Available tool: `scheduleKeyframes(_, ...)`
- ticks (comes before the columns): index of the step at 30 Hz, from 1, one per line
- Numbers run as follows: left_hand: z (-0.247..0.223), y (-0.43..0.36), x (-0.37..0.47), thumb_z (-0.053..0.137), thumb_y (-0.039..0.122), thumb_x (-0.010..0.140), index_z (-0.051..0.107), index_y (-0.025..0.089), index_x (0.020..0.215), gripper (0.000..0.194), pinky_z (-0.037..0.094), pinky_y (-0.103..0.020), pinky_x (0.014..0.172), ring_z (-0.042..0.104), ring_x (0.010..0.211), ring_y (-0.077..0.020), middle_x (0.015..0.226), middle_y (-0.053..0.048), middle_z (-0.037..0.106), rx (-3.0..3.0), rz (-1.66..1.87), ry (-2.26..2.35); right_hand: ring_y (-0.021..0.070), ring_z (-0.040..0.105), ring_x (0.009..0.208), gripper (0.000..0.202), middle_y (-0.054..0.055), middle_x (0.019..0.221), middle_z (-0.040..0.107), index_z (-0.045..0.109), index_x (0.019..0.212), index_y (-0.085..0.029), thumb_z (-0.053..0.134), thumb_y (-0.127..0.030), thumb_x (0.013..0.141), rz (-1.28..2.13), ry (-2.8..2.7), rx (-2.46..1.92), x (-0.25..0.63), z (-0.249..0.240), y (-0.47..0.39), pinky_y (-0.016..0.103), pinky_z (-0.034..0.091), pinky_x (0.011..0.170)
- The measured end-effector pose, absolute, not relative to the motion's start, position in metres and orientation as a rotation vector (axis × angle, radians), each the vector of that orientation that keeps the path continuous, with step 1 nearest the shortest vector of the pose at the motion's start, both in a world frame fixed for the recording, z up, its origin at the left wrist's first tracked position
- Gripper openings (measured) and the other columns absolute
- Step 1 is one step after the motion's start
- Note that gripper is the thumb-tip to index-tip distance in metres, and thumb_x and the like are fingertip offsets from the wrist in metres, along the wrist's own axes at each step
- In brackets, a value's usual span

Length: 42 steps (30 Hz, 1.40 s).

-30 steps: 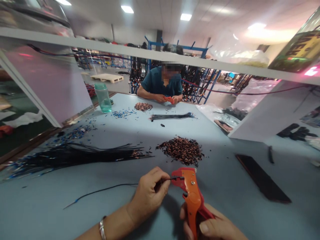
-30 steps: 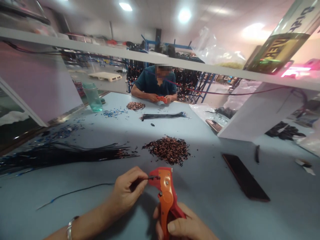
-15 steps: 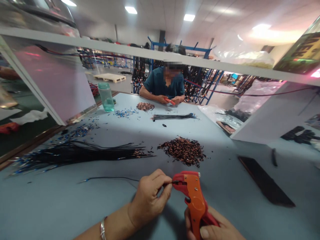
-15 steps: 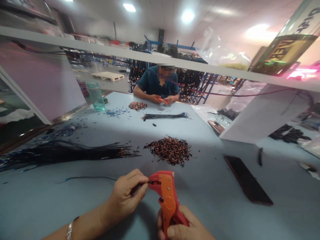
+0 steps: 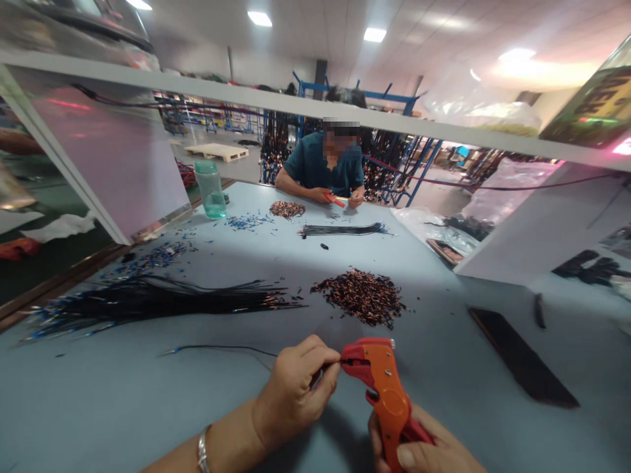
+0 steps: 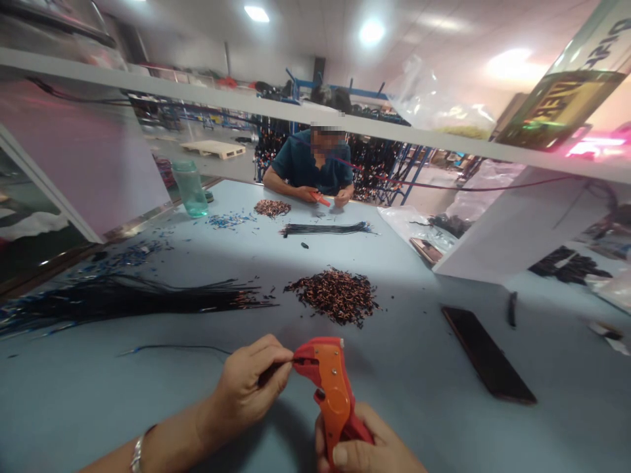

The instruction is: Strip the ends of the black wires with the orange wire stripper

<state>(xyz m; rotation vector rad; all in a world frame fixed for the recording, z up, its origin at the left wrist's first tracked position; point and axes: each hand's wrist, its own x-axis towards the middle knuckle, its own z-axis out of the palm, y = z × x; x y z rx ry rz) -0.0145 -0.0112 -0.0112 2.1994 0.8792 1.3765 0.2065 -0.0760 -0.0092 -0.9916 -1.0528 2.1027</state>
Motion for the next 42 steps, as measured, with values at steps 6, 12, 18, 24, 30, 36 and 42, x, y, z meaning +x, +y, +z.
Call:
scheduleKeyframes(6, -0.009, -0.013, -0.013, 0.052, 0.008, 0.086, 0.065, 0.015, 0.082, 0.015, 0.038, -0.019, 0.052, 0.050, 0.054, -0.0085, 0.065, 0.001, 0.056, 2.163, 1.385, 0.918, 0.0121, 0.048, 0.066, 0.044, 0.006, 0.077, 0.062, 0.061, 0.093, -0.009, 0.078, -0.044, 0.070, 2.140, -1.038, -0.948, 0.207, -0.005, -0.074, 0.023, 0.030, 0.061)
scheduleKeyframes(12, -0.008, -0.015, -0.012, 0.052, 0.008, 0.085, 0.063, 0.016, 0.079, 0.015, 0.036, -0.018, 0.051, 0.048, 0.053, -0.0075, 0.065, 0.002, 0.054, 2.134, 1.391, 0.950, 0.0107, 0.044, 0.062, 0.042, 0.005, 0.076, 0.061, 0.062, 0.092, -0.009, 0.076, -0.043, 0.071, 2.130, -1.100, -0.858, 0.205, -0.010, -0.073, 0.022, 0.029, 0.058)
scheduleKeyframes(18, -0.009, -0.015, -0.011, 0.052, 0.007, 0.084, 0.062, 0.016, 0.078, 0.015, 0.035, -0.018, 0.050, 0.046, 0.052, -0.0070, 0.063, 0.003, 0.052, 2.131, 1.403, 0.962, 0.0113, 0.044, 0.063, 0.041, 0.005, 0.075, 0.060, 0.062, 0.092, -0.010, 0.075, -0.044, 0.072, 2.127, -1.112, -0.857, 0.204, -0.009, -0.072, 0.022, 0.030, 0.059)
scheduleKeyframes(24, -0.012, -0.014, -0.012, 0.052, 0.007, 0.083, 0.062, 0.016, 0.077, 0.015, 0.035, -0.018, 0.051, 0.047, 0.053, -0.0074, 0.064, 0.003, 0.052, 2.123, 1.365, 0.969, 0.0116, 0.045, 0.063, 0.042, 0.005, 0.076, 0.060, 0.062, 0.091, -0.011, 0.075, -0.046, 0.072, 2.114, -1.127, -0.895, 0.205, -0.008, -0.073, 0.023, 0.030, 0.059)
scheduleKeyframes(30, -0.012, -0.013, -0.012, 0.051, 0.007, 0.085, 0.064, 0.016, 0.081, 0.016, 0.037, -0.018, 0.052, 0.049, 0.055, -0.0081, 0.065, 0.001, 0.055, 2.124, 1.367, 0.903, 0.0109, 0.044, 0.062, 0.045, 0.004, 0.074, 0.059, 0.060, 0.090, -0.011, 0.076, -0.049, 0.071, 2.104, -1.123, -0.928, 0.206, -0.008, -0.074, 0.023, 0.029, 0.058)
scheduleKeyframes(36, -0.011, -0.013, -0.012, 0.051, 0.007, 0.085, 0.065, 0.016, 0.081, 0.017, 0.037, -0.019, 0.051, 0.049, 0.054, -0.0083, 0.065, 0.002, 0.054, 2.135, 1.360, 0.900, 0.0100, 0.044, 0.060, 0.046, 0.003, 0.072, 0.058, 0.060, 0.087, -0.011, 0.076, -0.050, 0.071, 2.078, -1.132, -0.956, 0.206, -0.011, -0.075, 0.022, 0.029, 0.056)
scheduleKeyframes(42, -0.011, -0.013, -0.013, 0.050, 0.007, 0.085, 0.065, 0.016, 0.082, 0.018, 0.038, -0.019, 0.051, 0.050, 0.055, -0.0090, 0.065, 0.001, 0.055, 2.156, 1.364, 0.891, 0.0095, 0.044, 0.058, 0.043, 0.002, 0.070, 0.057, 0.059, 0.086, -0.012, 0.075, -0.049, 0.073, 2.062, -1.133, -0.914, 0.207, -0.021, -0.076, 0.021, 0.029, 0.053)
